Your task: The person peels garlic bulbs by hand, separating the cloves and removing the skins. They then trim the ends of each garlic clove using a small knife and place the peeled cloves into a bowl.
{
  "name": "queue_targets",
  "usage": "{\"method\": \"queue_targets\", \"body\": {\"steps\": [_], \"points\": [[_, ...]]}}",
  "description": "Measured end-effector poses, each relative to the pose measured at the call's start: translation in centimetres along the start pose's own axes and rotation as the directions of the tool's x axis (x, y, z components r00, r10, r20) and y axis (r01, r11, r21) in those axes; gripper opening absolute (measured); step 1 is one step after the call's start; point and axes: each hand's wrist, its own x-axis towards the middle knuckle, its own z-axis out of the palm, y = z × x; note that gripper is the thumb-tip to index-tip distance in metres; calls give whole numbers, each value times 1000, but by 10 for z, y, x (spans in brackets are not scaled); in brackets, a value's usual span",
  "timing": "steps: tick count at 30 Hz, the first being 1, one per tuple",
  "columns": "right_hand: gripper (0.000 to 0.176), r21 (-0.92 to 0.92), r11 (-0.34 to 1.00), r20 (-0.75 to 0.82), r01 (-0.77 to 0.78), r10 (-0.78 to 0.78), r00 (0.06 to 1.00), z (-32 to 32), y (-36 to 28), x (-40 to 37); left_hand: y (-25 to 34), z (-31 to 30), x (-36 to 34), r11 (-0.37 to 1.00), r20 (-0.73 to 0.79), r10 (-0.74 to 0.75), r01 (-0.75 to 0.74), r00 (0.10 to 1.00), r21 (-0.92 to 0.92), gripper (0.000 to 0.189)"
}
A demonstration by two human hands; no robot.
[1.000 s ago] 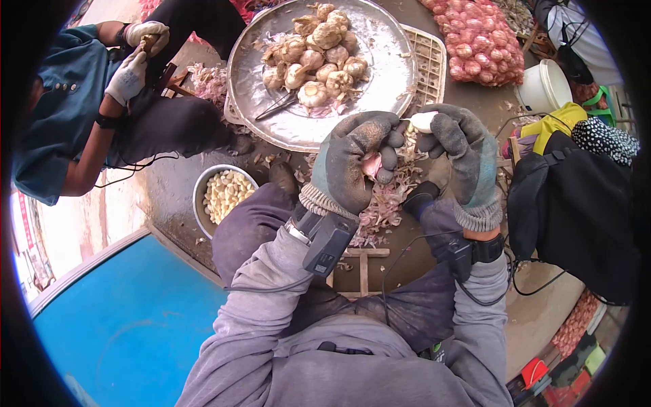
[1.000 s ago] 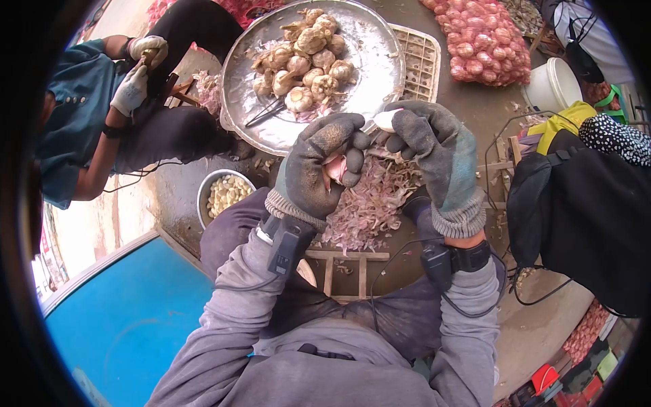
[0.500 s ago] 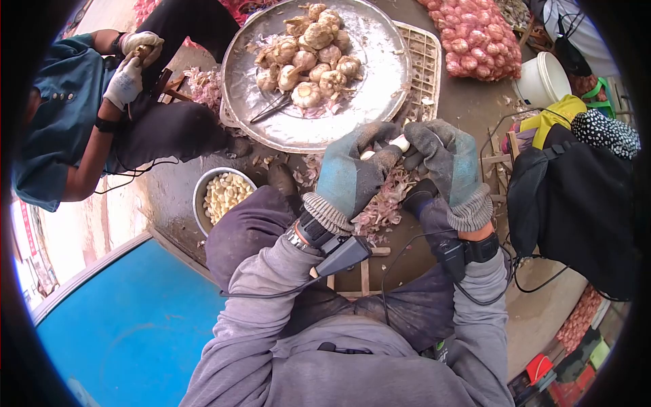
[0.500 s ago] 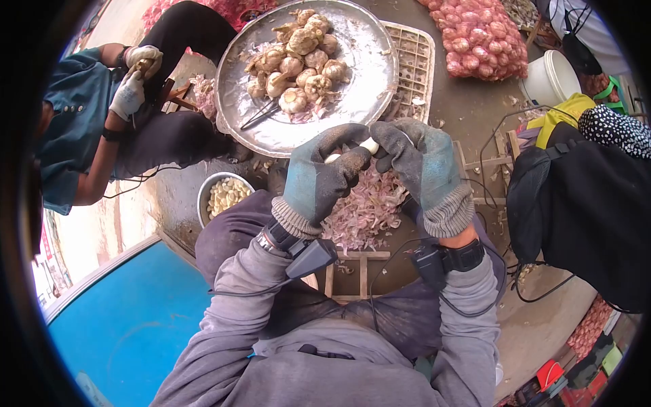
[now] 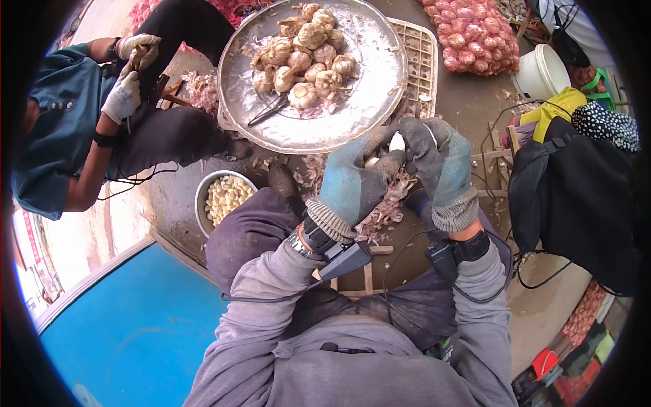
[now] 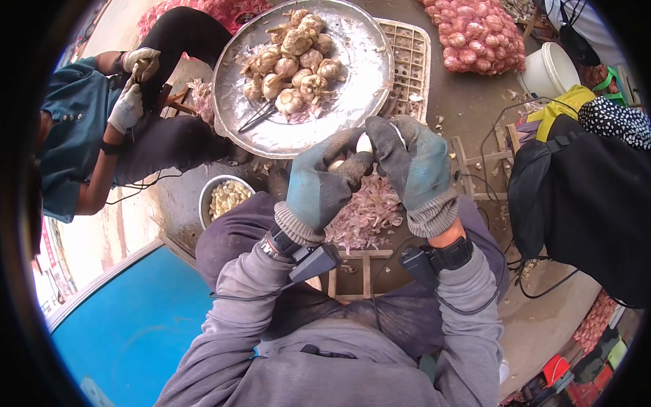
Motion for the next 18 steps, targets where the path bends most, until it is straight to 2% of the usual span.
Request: {"method": "queue_targets", "body": {"steps": [1,3,4,6,7,8,10,11,12,14,15,17,18], "points": [[25,2,1000,-2,1,-1,1000,1,2,0,1,-1,0,1000,1,2,-2,1000,2,36],[27,384,923,38,-29,15,999,3,9,2,4,-4,-1,975,18,-175,175,984,-137,38],[27,391,920,36,-22,9,999,-2,14,5,8,-5,-1,977,19,-169,170,986,-130,38],[44,454,878,217,-151,55,975,-16,23,11,16,-7,0,970,-18,-168,162,986,-180,37],[57,363,926,172,-102,41,984,-13,15,10,16,-9,0,972,-18,-164,159,986,-172,37],[57,369,924,171,-97,35,985,-14,15,11,15,-11,1,976,5,-139,137,990,-170,37],[41,552,822,216,-143,25,976,-16,14,11,17,-14,2,981,32,-107,111,994,-162,36],[29,308,941,220,-142,75,973,-19,-1,9,21,-14,2,956,70,-166,178,984,-235,36],[29,317,939,214,-134,67,975,-15,-1,9,24,-14,1,921,113,-221,245,969,-302,37],[25,98,995,84,37,-45,995,-10,1,10,30,-16,0,915,129,-173,208,976,-347,41],[25,104,994,77,41,-49,996,-13,1,11,32,-17,1,913,141,-177,216,974,-346,43],[30,-92,988,130,127,-114,985,-26,3,15,33,-17,1,918,154,-176,219,972,-332,45],[30,-93,988,127,125,-113,985,-32,1,17,33,-17,0,917,158,-177,221,972,-332,45]]}}
